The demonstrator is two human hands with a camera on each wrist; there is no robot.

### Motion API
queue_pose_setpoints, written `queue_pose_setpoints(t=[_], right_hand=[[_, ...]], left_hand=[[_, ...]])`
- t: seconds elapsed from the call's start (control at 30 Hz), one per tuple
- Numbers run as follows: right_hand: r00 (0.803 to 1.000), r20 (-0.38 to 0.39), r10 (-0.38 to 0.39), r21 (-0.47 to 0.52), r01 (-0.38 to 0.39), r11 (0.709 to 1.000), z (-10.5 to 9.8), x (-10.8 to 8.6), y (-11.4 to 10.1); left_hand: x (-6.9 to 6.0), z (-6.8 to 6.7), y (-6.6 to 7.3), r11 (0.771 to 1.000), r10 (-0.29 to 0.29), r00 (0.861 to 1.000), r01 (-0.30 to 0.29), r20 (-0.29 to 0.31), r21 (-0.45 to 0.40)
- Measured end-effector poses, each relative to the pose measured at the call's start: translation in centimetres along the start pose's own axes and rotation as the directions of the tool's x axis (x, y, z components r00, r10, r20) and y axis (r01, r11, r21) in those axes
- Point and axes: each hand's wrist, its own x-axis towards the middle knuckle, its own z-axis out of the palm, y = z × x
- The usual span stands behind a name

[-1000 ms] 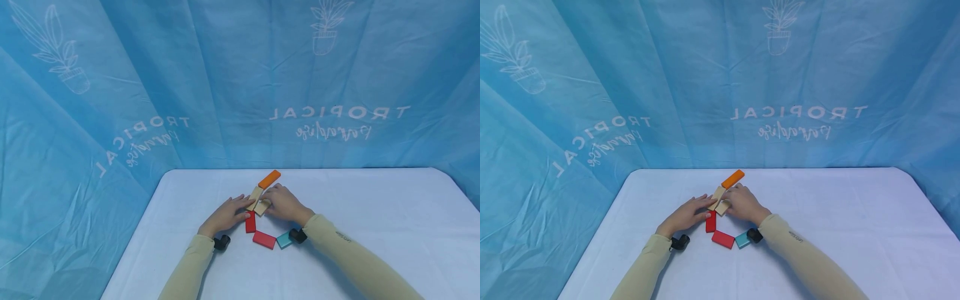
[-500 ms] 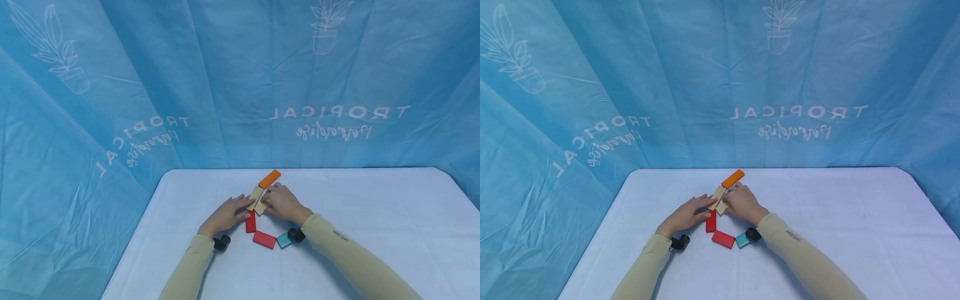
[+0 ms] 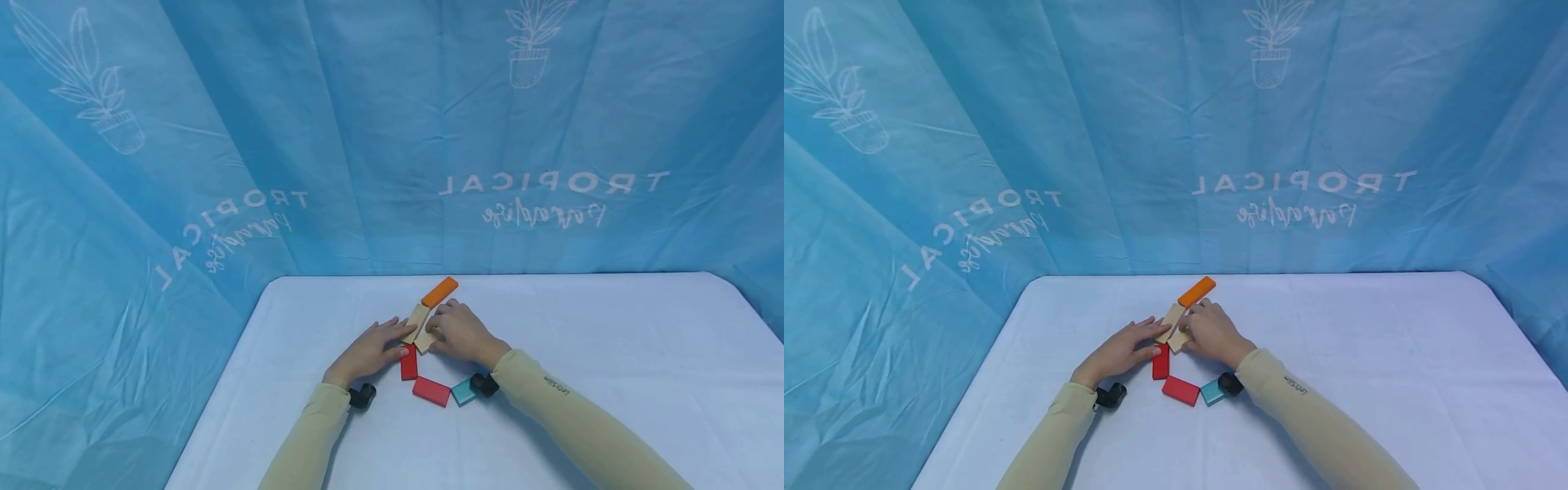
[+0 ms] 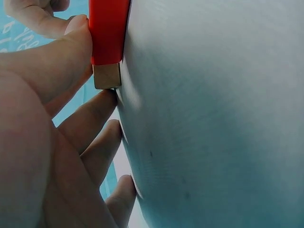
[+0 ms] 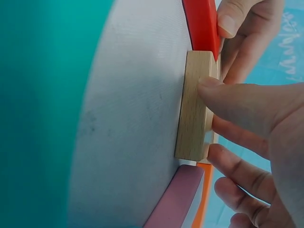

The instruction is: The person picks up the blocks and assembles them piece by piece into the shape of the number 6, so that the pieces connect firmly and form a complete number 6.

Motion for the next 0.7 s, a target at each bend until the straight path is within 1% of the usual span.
queue_pose_setpoints(t=[0.1, 0.27, 0.43, 0.5, 0.57, 0.7], right_hand=[[1.000, -0.002, 0.003, -0.005, -0.003, 1.000, 0.1, 0.0, 0.0], [1.000, -0.001, -0.012, 0.032, 0.012, 0.999, -0.1, -0.1, 0.5], [0.999, -0.049, 0.020, 0.094, -0.015, 0.995, -0.8, -0.5, 2.2], [0.998, -0.059, 0.034, 0.094, -0.028, 0.995, -1.2, -0.7, 3.0], [0.998, -0.048, 0.038, 0.079, -0.034, 0.996, -1.4, -1.0, 3.6], [0.999, 0.013, 0.048, 0.053, -0.049, 0.997, -1.8, -1.5, 4.2]], left_hand=[[0.0, 0.0, 0.0, 1.000, 0.000, 1.000, 0.000, 0.001, 0.006], [0.1, 0.1, -0.1, 1.000, -0.001, 1.000, 0.001, 0.001, 0.008], [0.1, 0.2, -0.1, 1.000, 0.007, 1.000, -0.007, 0.007, 0.006], [0.0, 0.2, -0.1, 1.000, 0.005, 1.000, -0.005, 0.008, 0.007], [0.0, 0.1, 0.0, 1.000, -0.001, 1.000, 0.001, 0.009, 0.005], [-0.1, 0.0, 0.1, 1.000, -0.002, 1.000, 0.002, 0.007, -0.008]])
